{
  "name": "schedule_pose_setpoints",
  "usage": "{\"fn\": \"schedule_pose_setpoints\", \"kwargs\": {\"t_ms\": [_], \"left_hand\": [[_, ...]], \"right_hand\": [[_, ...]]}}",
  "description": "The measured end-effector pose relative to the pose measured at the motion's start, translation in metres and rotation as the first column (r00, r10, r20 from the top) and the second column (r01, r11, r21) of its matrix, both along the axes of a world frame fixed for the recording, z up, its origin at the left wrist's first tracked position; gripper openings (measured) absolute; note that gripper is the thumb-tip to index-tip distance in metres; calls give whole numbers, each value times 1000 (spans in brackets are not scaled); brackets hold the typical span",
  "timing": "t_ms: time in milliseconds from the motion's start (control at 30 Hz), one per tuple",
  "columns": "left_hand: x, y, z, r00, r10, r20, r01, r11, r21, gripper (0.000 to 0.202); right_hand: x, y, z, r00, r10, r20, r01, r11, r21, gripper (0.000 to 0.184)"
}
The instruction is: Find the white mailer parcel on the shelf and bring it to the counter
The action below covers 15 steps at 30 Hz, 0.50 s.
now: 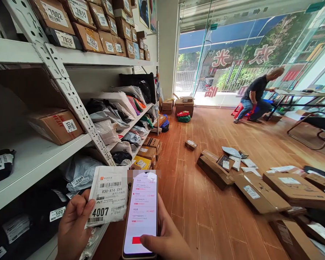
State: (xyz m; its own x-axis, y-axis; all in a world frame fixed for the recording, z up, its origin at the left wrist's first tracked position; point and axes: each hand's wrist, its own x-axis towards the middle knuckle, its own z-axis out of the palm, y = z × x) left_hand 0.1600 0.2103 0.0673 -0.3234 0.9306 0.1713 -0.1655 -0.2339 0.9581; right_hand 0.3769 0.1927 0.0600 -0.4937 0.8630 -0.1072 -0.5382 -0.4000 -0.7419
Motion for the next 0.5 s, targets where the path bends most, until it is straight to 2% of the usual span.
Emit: {"fn": "schedule_pose_setpoints", "kwargs": {"t_ms": [133, 200, 267, 367, 433, 500], "left_hand": [[3, 0, 5, 998, 63, 9, -63, 998, 24, 45], [3, 2, 7, 993, 99, 57, -98, 995, -25, 48], [2, 4, 10, 973, 162, 168, -138, 980, -145, 53], [-2, 8, 10, 897, 287, 337, -147, 911, -385, 53], [-8, 10, 3, 835, 363, 413, -134, 863, -487, 42], [-18, 9, -11, 799, 362, 480, -88, 860, -503, 34]], "right_hand": [[-2, -1, -3, 1000, -8, -15, 8, 1000, 20, 111], [-2, -1, -5, 1000, -5, -19, 6, 999, 38, 107], [-2, 0, -6, 1000, -2, -14, 3, 999, 53, 104], [-2, 1, -7, 1000, -7, -11, 7, 998, 55, 106], [-2, 2, -6, 1000, -3, -1, 3, 998, 61, 106], [-2, 2, -6, 1000, 0, 19, -1, 998, 69, 104]]}}
